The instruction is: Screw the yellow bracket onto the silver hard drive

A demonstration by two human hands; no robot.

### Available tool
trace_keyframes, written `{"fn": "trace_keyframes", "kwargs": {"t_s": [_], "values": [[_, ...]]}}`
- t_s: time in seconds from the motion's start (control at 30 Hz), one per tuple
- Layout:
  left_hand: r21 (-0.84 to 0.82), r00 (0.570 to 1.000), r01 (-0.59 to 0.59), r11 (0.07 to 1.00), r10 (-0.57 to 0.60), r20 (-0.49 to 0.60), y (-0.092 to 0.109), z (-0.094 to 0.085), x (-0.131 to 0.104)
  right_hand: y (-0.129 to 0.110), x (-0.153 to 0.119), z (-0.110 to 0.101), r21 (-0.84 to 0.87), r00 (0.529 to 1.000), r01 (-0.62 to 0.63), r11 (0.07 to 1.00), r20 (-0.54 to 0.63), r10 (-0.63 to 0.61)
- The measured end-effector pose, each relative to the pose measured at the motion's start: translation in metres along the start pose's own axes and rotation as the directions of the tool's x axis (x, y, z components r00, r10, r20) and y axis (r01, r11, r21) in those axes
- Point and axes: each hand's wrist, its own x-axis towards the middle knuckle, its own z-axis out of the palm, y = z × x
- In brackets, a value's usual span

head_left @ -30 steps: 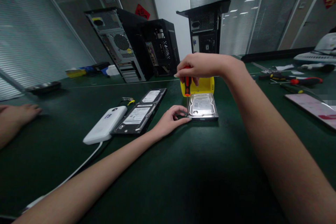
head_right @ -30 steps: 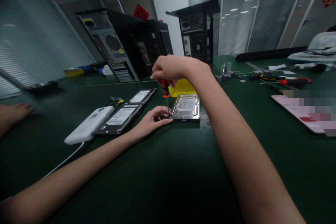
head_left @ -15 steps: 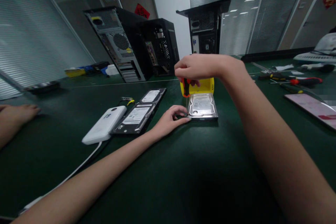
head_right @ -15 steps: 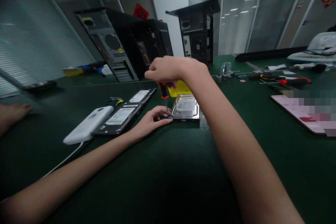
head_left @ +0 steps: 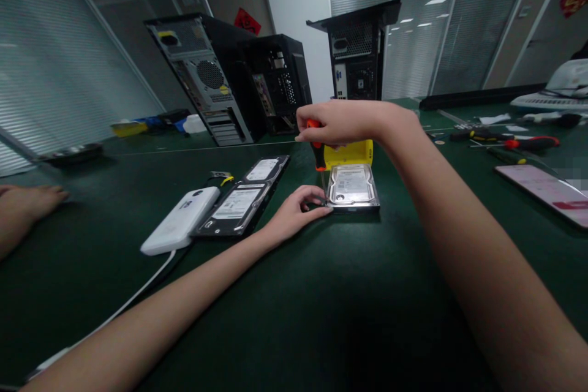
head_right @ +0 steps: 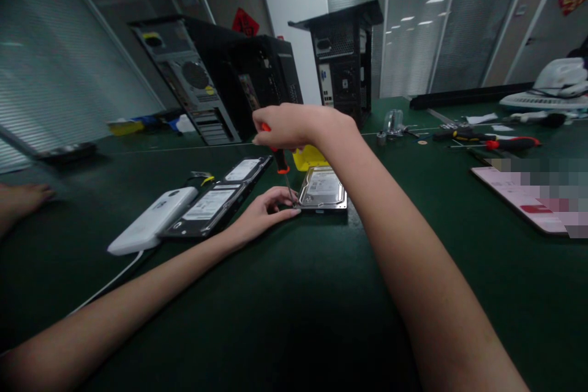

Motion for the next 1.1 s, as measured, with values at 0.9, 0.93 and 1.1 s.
{"fn": "trace_keyframes", "kwargs": {"t_s": [0.9, 0.93, 1.1], "values": [[-0.009, 1.0, -0.001, 1.0, 0.001, 0.004, 0.001, -0.0005, -0.0002, -0.0007, 0.001, 0.0035, 0.057, 0.999, -0.011, 0.998, -0.048, 0.014], [-0.012, 1.0, -0.003, 1.0, 0.003, 0.004, 0.0007, -0.0005, -0.0001, -0.0003, 0.001, 0.0036, 0.061, 0.999, -0.01, 0.998, -0.052, 0.013], [-0.015, 1.0, -0.011, 1.0, 0.012, 0.011, 0.0003, -0.0001, 0.0004, -0.0009, 0.0022, 0.0028, 0.075, 0.999, 0.038, 0.996, -0.024, -0.036]]}}
